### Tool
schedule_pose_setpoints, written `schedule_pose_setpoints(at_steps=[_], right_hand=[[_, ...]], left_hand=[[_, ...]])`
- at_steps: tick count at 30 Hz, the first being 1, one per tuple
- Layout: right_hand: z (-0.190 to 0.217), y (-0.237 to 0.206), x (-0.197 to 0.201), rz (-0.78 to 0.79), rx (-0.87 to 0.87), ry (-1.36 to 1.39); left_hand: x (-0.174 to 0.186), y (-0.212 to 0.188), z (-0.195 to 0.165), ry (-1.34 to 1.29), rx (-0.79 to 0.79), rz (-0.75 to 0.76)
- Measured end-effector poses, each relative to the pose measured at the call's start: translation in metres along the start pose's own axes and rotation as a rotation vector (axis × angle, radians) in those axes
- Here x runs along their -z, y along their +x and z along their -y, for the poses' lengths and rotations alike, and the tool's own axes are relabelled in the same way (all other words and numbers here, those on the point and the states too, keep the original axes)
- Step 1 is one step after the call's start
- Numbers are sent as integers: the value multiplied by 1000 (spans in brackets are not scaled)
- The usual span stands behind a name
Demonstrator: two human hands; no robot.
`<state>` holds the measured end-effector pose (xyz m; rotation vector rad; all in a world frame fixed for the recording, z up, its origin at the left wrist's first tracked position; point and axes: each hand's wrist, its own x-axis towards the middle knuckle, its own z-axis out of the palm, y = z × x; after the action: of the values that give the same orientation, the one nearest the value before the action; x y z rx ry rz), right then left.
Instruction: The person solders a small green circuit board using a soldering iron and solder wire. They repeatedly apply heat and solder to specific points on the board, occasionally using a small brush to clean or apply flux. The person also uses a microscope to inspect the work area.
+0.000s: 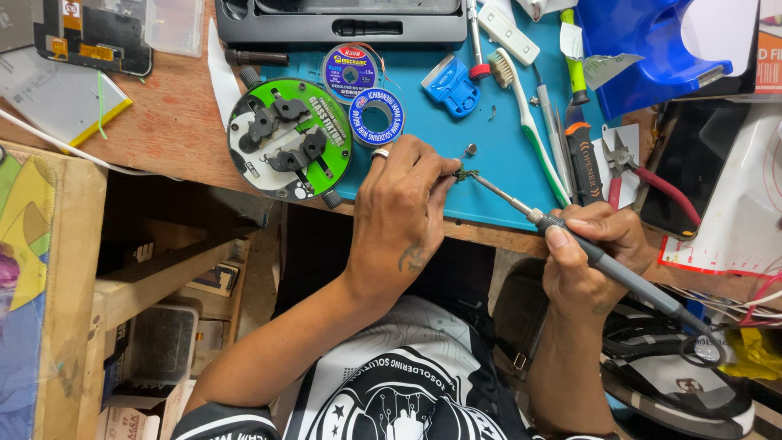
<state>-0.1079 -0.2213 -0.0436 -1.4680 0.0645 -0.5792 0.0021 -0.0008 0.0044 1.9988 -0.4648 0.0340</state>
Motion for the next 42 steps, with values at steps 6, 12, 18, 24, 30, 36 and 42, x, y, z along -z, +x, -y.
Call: schedule_pose_setpoints(at_steps=[6,12,18,24,30,36,42], right_hand=[[1,2,0,-42,-10,-69],[2,4,3,9,-35,-33],[1,5,3,11,-30,-10],[3,3,3,-31,-82,146],[8,1,1,-80,-115,344],[11,-4,-1,-157,-68,186],[-2,-6,-4,-91,-4,30]], left_hand=[[0,0,0,-6,4,6],[0,0,0,2,-2,8],[0,1,0,-1,12,12],[-1,0,1,-12,10,4],[1,0,0,11,4,-12],[1,2,-1,41,-8,-18],[0,1,-1,56,-12,-28]])
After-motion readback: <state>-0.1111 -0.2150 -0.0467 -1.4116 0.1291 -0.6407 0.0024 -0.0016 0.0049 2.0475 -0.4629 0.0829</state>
